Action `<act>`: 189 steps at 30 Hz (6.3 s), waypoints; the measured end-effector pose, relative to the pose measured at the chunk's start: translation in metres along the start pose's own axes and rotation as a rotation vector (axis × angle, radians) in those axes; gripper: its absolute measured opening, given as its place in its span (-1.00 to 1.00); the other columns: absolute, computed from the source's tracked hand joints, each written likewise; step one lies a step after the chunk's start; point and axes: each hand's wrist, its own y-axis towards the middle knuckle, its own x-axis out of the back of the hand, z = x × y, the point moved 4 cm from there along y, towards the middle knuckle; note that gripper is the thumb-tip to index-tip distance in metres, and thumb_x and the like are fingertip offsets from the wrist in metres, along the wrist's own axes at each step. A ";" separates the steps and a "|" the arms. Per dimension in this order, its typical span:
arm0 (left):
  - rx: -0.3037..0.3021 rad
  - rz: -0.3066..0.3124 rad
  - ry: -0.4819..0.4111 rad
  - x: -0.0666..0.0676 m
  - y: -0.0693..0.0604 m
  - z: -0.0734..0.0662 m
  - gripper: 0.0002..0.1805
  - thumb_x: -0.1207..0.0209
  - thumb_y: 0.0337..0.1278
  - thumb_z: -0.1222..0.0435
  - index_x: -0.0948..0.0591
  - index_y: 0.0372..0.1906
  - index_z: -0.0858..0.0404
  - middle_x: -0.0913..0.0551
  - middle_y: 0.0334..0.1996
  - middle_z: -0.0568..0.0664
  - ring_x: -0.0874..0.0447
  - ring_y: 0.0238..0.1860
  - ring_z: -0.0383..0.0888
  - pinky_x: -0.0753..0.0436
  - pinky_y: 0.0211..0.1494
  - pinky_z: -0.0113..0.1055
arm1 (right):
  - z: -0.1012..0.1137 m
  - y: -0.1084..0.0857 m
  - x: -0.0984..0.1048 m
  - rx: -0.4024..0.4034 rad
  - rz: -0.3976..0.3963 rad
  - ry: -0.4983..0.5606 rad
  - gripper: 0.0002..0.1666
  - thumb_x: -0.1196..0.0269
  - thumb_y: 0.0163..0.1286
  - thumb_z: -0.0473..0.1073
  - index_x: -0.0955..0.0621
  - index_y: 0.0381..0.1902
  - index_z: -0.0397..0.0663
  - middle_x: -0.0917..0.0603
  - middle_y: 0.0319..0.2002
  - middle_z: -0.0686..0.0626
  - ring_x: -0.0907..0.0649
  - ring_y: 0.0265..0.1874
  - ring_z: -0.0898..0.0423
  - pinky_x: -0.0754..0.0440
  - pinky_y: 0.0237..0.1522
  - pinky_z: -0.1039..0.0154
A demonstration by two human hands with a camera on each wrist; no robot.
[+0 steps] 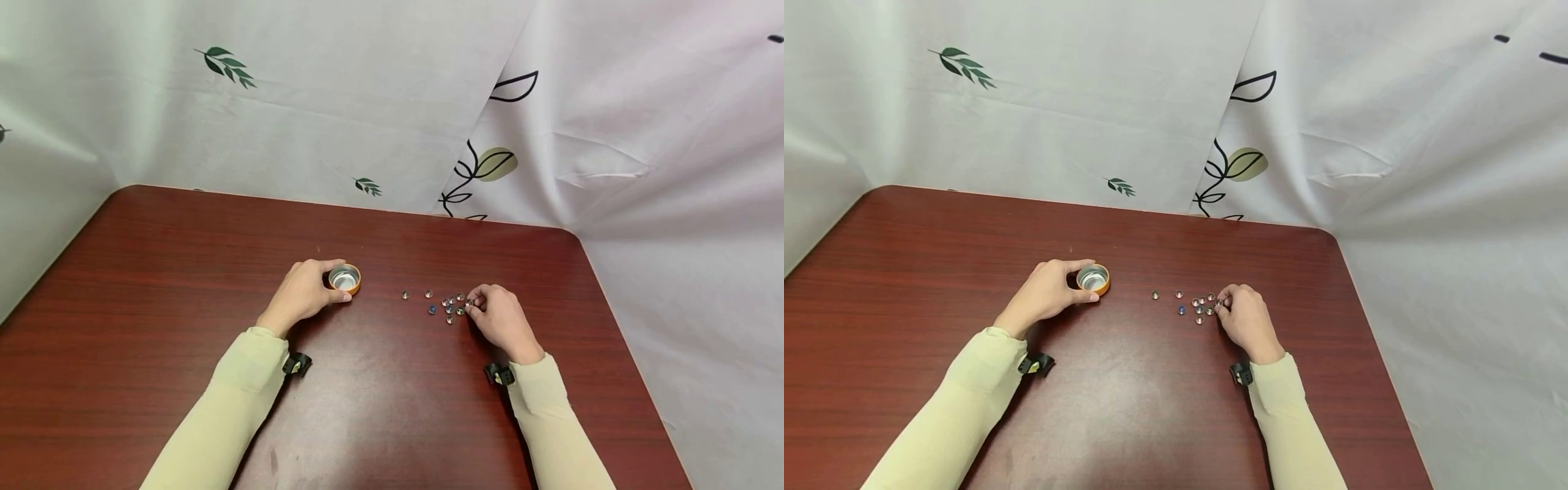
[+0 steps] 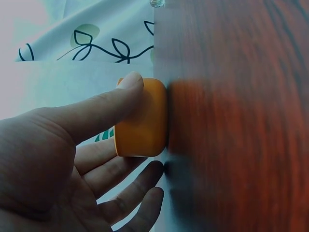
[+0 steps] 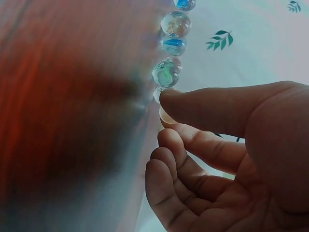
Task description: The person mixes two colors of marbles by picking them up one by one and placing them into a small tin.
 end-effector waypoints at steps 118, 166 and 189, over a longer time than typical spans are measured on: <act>-0.016 0.005 0.001 0.000 0.002 0.000 -0.35 -0.54 -0.04 0.18 -0.64 0.25 0.12 -0.72 0.00 0.03 -0.60 0.09 0.08 -0.54 0.14 -0.04 | 0.061 0.008 0.003 0.091 -0.065 0.103 -0.95 -0.34 0.36 -0.26 -0.66 -0.25 -0.12 -0.58 -0.33 -0.02 -0.60 -0.33 0.08 -0.56 -0.22 0.16; -0.056 -0.012 0.014 0.001 0.002 -0.001 -0.41 -0.54 -0.06 0.19 -0.67 0.18 0.12 -0.74 -0.07 0.02 -0.63 0.02 0.08 -0.54 0.11 -0.03 | 0.143 0.032 -0.032 0.201 -0.049 0.242 -0.96 -0.35 0.36 -0.24 -0.67 -0.26 -0.08 -0.56 -0.43 0.08 -0.54 -0.42 0.18 -0.54 -0.28 0.26; -0.085 -0.014 0.017 0.000 0.002 -0.002 -0.46 -0.54 -0.04 0.19 -0.69 0.14 0.08 -0.75 -0.15 -0.04 -0.65 -0.11 0.01 -0.56 0.01 -0.09 | 0.163 0.041 -0.061 0.206 0.002 0.234 -0.90 -0.34 0.38 -0.22 -0.70 -0.17 -0.11 -0.56 -0.46 0.08 -0.52 -0.48 0.18 -0.50 -0.38 0.31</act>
